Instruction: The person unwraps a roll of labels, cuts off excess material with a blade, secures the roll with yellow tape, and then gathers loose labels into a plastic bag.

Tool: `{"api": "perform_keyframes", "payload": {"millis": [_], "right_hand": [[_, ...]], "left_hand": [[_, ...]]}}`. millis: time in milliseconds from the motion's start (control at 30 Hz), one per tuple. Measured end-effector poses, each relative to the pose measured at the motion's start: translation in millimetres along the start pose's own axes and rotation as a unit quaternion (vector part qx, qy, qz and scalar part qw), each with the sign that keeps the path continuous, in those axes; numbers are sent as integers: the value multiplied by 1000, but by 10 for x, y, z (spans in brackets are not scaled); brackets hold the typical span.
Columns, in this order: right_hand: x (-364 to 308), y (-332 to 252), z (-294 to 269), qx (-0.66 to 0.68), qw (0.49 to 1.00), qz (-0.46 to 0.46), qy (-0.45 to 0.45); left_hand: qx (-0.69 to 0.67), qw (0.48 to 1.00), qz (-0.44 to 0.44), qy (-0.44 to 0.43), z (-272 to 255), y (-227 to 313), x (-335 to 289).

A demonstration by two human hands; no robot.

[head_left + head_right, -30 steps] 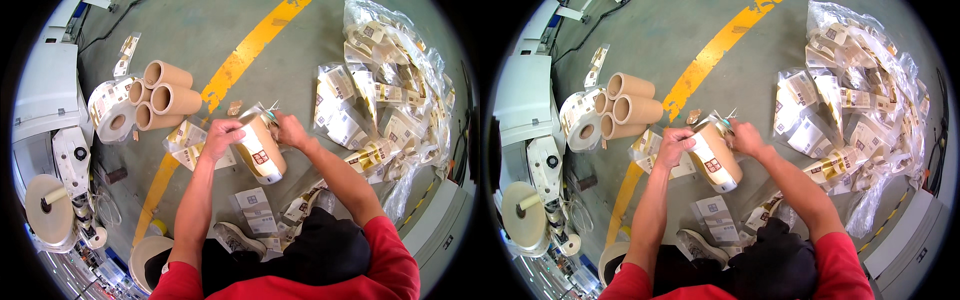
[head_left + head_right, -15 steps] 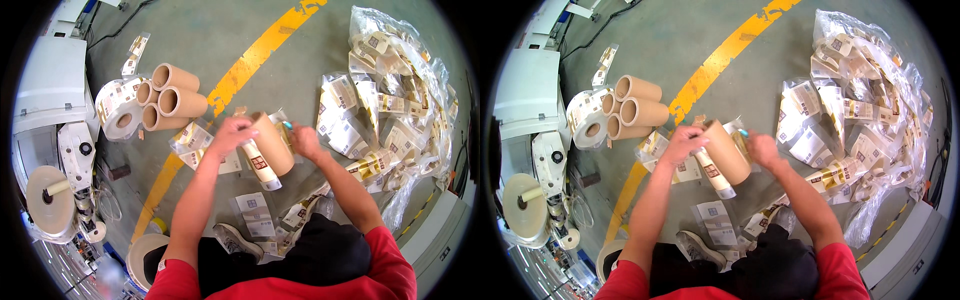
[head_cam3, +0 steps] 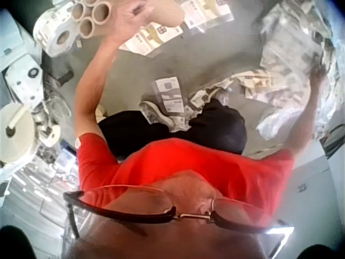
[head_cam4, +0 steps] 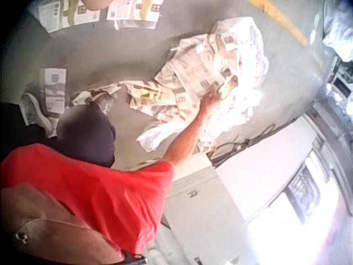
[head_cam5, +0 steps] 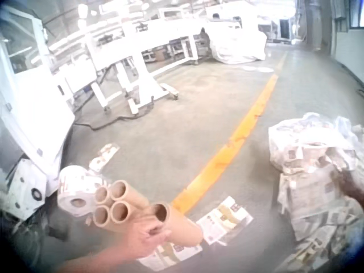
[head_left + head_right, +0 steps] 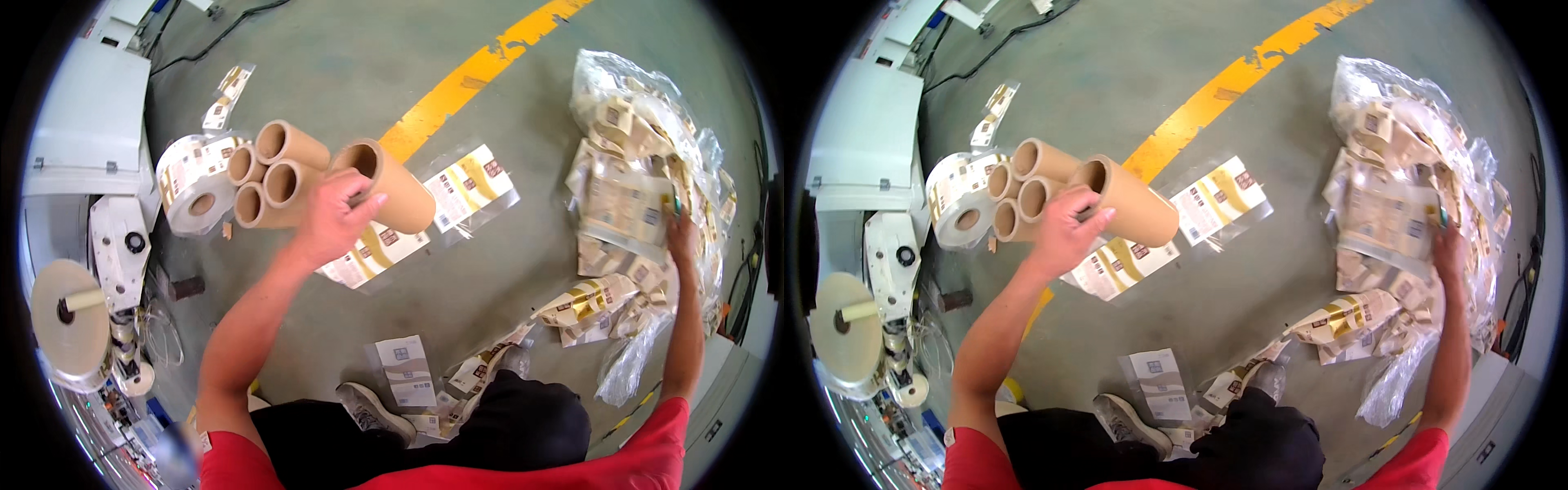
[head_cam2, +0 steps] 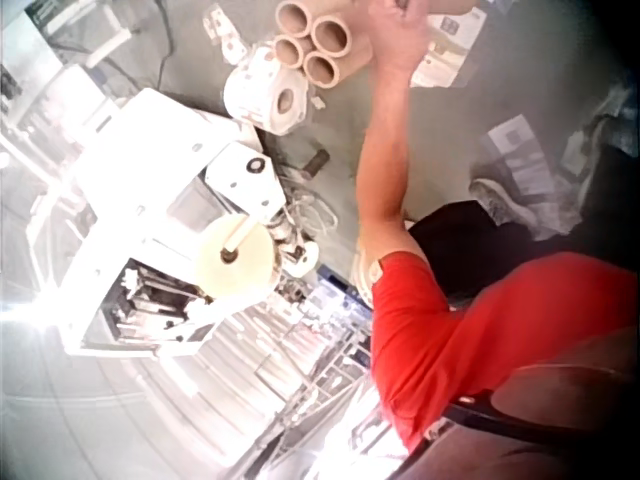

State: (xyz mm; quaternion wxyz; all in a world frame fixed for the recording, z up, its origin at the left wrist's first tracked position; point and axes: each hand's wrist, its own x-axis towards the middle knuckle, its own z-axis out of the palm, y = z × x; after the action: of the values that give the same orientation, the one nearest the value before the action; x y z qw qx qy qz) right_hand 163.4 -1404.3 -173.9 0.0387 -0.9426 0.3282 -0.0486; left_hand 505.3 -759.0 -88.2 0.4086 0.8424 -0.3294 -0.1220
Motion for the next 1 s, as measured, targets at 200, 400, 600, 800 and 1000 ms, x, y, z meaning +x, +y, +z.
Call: {"api": "perform_keyframes", "payload": {"millis": [200,400,600,800,1000], "right_hand": [[63,-124,-143,-143,977,60,143],[-774,-3683,688,174,910,-326,-186],[-1477,-5532,1389,76,817,-484,-303],[-1512,-5569,1899,115,820,-514,-222],[-1021,-3948,1496,201,886,-384,-163]], "left_hand": [[62,998,-19,-6,-368,-138,-566],[19,975,-211,67,-824,-361,-1463],[-31,934,-288,208,-1205,-678,-2162],[124,926,-212,288,-1441,-1292,-2346],[253,933,-134,219,-1175,-1794,-2067]]}}
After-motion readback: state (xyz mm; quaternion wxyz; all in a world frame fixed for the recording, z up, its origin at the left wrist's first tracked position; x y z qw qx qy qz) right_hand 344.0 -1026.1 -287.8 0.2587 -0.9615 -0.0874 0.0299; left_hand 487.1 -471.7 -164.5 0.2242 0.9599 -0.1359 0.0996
